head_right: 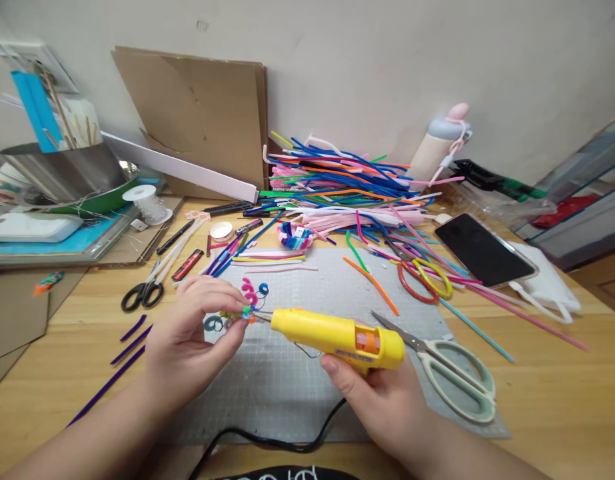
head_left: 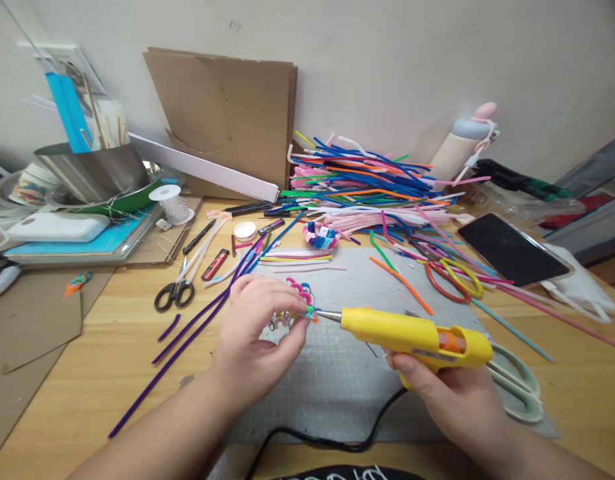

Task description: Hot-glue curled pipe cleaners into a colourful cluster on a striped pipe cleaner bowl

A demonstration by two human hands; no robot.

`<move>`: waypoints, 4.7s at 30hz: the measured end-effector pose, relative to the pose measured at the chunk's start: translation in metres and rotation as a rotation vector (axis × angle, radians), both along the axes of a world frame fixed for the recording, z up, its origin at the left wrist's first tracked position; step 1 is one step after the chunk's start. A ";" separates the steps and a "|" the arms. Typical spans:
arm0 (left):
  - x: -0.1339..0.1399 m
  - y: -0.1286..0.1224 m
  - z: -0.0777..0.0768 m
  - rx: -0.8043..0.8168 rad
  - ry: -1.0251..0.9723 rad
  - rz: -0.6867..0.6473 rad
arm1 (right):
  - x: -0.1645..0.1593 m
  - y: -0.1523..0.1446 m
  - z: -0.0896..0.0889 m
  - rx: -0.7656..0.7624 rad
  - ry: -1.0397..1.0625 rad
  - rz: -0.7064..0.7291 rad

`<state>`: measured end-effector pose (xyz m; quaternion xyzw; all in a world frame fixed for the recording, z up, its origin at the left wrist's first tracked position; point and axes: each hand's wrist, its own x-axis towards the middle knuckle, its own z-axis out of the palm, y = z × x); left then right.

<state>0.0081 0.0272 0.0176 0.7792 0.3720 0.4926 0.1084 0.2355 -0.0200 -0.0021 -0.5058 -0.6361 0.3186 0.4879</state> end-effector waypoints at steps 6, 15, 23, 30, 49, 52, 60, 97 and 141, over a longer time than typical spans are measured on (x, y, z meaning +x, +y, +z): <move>0.000 0.000 0.000 0.001 0.003 0.021 | 0.004 0.000 -0.001 0.056 -0.093 0.093; 0.000 0.000 -0.001 0.003 0.005 0.017 | 0.009 -0.002 -0.006 0.054 -0.081 0.142; 0.000 0.000 0.000 0.004 0.005 0.019 | 0.008 -0.001 -0.005 0.061 -0.130 0.091; 0.000 -0.001 -0.001 -0.007 -0.012 0.045 | 0.010 0.000 -0.004 0.055 -0.193 0.164; -0.001 -0.001 0.002 0.059 0.068 0.084 | 0.003 0.004 0.008 0.060 -0.206 0.218; -0.002 -0.001 0.004 0.121 0.119 0.113 | 0.002 0.005 0.011 0.074 -0.197 0.229; -0.003 0.003 0.005 0.125 0.121 0.122 | 0.010 0.000 -0.001 0.040 -0.104 0.149; -0.018 0.013 -0.005 0.117 -0.190 0.441 | -0.005 0.105 0.030 -0.595 -0.131 0.018; -0.008 -0.009 0.020 -1.334 -0.598 -0.428 | -0.040 0.053 0.018 -0.382 0.828 0.166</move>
